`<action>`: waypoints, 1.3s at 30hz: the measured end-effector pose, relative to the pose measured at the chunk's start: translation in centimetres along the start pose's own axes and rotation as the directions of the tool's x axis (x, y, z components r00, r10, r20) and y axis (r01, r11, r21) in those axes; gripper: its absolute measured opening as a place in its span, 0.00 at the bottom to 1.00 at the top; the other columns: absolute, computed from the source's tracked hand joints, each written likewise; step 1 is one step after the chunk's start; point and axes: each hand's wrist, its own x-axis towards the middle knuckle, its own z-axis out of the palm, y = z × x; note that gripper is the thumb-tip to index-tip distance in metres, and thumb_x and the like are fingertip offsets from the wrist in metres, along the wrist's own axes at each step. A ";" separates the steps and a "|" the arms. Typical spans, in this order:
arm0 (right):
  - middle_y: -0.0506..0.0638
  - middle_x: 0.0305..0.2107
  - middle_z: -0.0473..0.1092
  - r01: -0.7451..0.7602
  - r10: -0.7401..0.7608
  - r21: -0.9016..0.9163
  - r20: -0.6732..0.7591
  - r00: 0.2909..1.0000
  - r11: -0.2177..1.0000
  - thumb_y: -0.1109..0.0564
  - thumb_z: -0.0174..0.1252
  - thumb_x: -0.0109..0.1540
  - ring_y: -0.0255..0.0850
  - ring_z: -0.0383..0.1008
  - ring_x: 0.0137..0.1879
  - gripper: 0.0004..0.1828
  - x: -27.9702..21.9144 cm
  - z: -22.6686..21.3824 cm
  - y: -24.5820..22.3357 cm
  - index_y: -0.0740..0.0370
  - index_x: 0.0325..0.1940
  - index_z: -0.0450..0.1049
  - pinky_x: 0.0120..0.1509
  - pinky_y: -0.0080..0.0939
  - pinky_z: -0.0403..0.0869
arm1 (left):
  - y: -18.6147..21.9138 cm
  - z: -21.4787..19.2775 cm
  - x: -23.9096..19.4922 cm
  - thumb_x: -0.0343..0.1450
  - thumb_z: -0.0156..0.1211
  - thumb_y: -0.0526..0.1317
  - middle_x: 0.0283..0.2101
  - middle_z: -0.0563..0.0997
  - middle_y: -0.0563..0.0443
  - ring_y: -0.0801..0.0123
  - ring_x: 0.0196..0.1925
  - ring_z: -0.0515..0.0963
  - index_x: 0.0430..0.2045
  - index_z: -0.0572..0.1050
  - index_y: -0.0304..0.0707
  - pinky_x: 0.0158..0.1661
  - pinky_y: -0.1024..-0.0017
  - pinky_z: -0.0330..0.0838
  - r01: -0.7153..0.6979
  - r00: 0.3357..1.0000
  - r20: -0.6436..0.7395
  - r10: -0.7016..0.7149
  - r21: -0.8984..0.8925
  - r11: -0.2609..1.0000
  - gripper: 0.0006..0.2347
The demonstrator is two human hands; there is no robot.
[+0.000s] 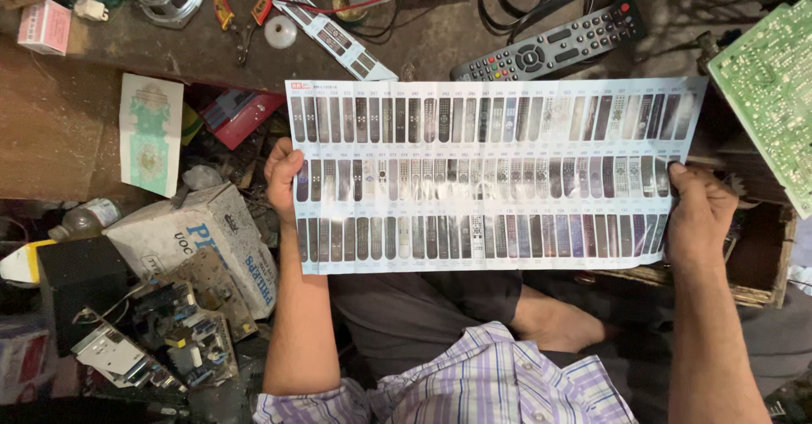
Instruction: The person reviews a sheet of remote control button labels, then selects a label and applies it to a remote control. The person then uses a multimeter to test points on a green circuit board.
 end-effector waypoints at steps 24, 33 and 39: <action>0.48 0.33 0.74 0.178 -0.185 -0.090 -0.086 0.979 0.980 0.67 0.55 0.71 0.30 0.69 0.37 0.10 0.3 -1.7 1.7 0.72 0.37 0.77 0.47 0.30 0.67 | -0.2 1.1 -0.1 0.69 0.55 0.34 0.31 0.83 0.45 0.74 0.29 0.77 0.25 0.74 0.31 0.36 0.76 0.73 -0.025 1.000 0.002 0.025 0.246 0.969 0.05; 0.43 0.43 0.75 -0.216 0.225 0.094 -0.109 0.968 0.972 0.55 0.51 0.72 0.28 0.77 0.46 0.11 0.7 -3.0 2.2 0.60 0.54 0.75 0.54 0.29 0.74 | -0.7 2.2 -0.8 0.70 0.58 0.31 0.27 0.78 0.54 0.80 0.28 0.71 0.22 0.71 0.33 0.33 0.78 0.66 -0.040 0.998 0.064 0.021 0.310 0.950 0.06; 0.52 0.42 0.73 -0.079 0.075 -0.308 -0.022 0.997 0.948 0.58 0.49 0.78 0.39 0.75 0.44 0.07 0.6 -6.1 4.6 0.66 0.50 0.68 0.54 0.41 0.73 | -0.1 2.9 -1.9 0.70 0.61 0.27 0.26 0.72 0.58 0.82 0.29 0.68 0.22 0.67 0.36 0.33 0.81 0.62 -0.072 0.997 0.011 0.076 0.492 0.867 0.09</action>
